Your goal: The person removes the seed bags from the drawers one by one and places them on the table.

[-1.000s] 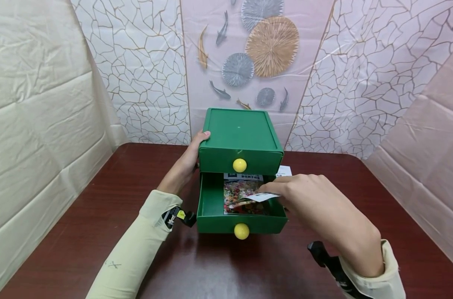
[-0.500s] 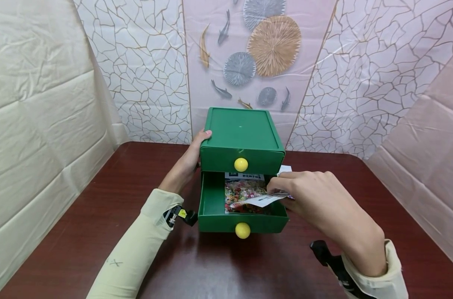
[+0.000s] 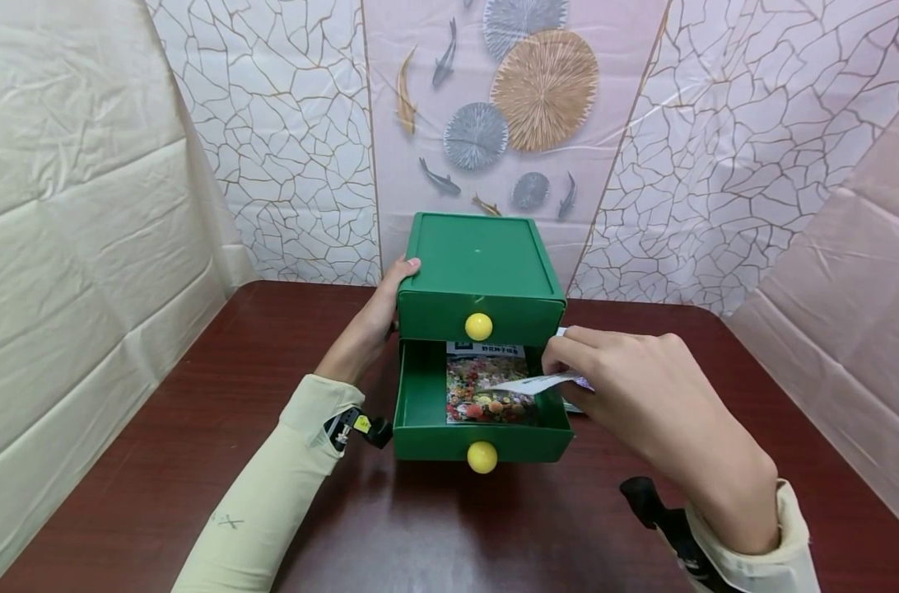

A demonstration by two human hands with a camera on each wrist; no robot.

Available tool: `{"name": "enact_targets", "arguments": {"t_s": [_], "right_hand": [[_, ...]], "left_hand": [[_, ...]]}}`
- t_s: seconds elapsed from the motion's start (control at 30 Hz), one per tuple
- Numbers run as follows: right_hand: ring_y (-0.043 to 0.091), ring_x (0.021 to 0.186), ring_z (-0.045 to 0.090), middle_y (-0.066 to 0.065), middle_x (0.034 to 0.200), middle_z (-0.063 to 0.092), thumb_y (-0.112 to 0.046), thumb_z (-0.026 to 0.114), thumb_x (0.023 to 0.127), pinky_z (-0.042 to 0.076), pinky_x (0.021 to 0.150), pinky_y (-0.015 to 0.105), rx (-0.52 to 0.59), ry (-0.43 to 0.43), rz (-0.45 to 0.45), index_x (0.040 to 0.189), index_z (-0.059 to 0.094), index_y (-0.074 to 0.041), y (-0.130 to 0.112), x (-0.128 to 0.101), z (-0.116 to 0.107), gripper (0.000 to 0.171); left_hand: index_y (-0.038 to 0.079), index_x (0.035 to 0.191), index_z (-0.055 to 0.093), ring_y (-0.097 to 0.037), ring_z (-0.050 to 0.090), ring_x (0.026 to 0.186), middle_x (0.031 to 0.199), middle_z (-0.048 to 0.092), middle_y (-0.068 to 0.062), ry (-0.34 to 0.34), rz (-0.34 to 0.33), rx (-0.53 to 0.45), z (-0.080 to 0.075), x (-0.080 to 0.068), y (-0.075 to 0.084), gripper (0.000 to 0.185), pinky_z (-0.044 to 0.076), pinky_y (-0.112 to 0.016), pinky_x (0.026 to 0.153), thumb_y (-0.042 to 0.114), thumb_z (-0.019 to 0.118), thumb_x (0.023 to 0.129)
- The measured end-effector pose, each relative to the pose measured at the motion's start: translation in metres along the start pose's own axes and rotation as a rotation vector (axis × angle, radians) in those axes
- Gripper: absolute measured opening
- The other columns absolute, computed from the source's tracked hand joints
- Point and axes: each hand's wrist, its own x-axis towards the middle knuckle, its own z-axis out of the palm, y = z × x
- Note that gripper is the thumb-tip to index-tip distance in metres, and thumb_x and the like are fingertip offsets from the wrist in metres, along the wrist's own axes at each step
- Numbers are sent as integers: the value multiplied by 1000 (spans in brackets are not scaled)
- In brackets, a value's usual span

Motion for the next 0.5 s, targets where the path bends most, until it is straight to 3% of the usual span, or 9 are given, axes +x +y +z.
{"name": "enact_targets", "arguments": {"t_s": [0.23, 0.5], "right_hand": [[2, 50, 43, -16, 76, 61, 1, 86, 71, 24, 44, 25, -56, 167, -18, 84, 67, -24, 3, -1, -2, 35], [3, 49, 34, -13, 70, 57, -2, 77, 80, 21, 43, 26, -85, 244, -8, 80, 62, -21, 6, -2, -4, 24]], "left_hand": [[30, 171, -3, -40, 30, 146, 173, 10, -15, -6, 15, -22, 1, -1, -1, 84, 25, -61, 119, 61, 35, 103], [30, 172, -2, -39, 25, 150, 174, 8, -14, 5, 7, -17, 2, -2, -1, 84, 22, -63, 120, 61, 35, 103]]}}
